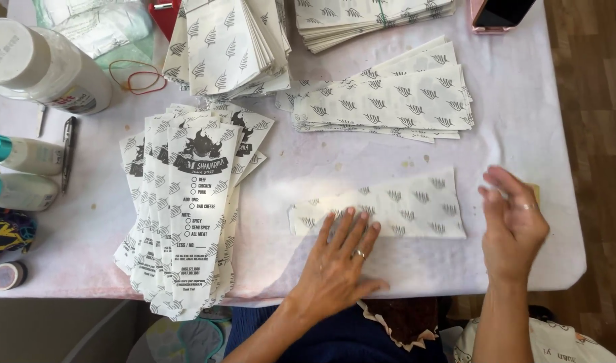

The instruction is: Applying glue to the edges of printed paper wrappers and folding them into shape at a manual assembly station.

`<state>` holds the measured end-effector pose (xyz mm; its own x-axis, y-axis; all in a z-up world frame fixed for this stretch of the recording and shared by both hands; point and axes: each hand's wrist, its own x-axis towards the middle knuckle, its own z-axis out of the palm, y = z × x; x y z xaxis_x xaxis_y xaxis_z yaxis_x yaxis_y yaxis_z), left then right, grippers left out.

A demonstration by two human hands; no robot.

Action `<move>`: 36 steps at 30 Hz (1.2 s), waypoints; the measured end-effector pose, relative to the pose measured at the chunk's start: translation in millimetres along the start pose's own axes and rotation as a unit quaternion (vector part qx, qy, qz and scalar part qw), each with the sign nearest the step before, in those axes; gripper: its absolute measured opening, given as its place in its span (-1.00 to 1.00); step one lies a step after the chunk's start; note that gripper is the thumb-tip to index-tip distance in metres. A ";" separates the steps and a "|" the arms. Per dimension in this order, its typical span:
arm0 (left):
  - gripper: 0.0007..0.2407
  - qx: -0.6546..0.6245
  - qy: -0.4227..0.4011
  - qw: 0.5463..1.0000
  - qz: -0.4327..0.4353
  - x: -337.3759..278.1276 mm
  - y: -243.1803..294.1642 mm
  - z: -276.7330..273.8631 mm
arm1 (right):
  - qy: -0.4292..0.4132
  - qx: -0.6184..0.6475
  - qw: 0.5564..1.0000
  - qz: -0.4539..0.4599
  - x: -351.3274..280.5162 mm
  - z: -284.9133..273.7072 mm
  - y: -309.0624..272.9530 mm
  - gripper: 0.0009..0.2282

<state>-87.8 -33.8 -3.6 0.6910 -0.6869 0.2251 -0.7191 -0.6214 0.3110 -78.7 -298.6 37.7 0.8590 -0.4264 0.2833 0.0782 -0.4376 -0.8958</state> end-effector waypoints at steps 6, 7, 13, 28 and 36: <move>-0.60 -0.102 0.024 0.991 0.082 -56.4 20.9 -19.1 | -0.191 -0.207 0.932 -0.230 101.9 52.2 40.9 -0.64; -0.60 -0.101 0.025 0.991 0.079 -54.5 15.2 -27.7 | -0.193 -0.205 0.931 -0.232 108.7 60.1 44.7 -0.64; -0.65 -0.224 0.260 0.901 -0.266 -61.4 -65.4 -92.3 | -0.238 -0.309 0.877 -0.279 91.1 75.5 58.9 -0.55; -0.87 0.017 0.260 0.962 -0.077 3.1 -81.2 -37.4 | 0.025 -0.441 0.876 -0.195 4.9 -73.5 76.0 -0.75; -0.84 -0.023 0.157 0.987 0.002 25.0 -67.4 2.7 | 0.080 -0.096 0.962 0.242 -1.7 -90.4 84.8 -0.74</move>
<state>-22.2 -10.1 -21.3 0.6816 -0.5347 0.4996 -0.7233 -0.5958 0.3491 -119.3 -406.5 -7.7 0.6804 -0.7275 -0.0885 -0.4203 -0.2884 -0.8603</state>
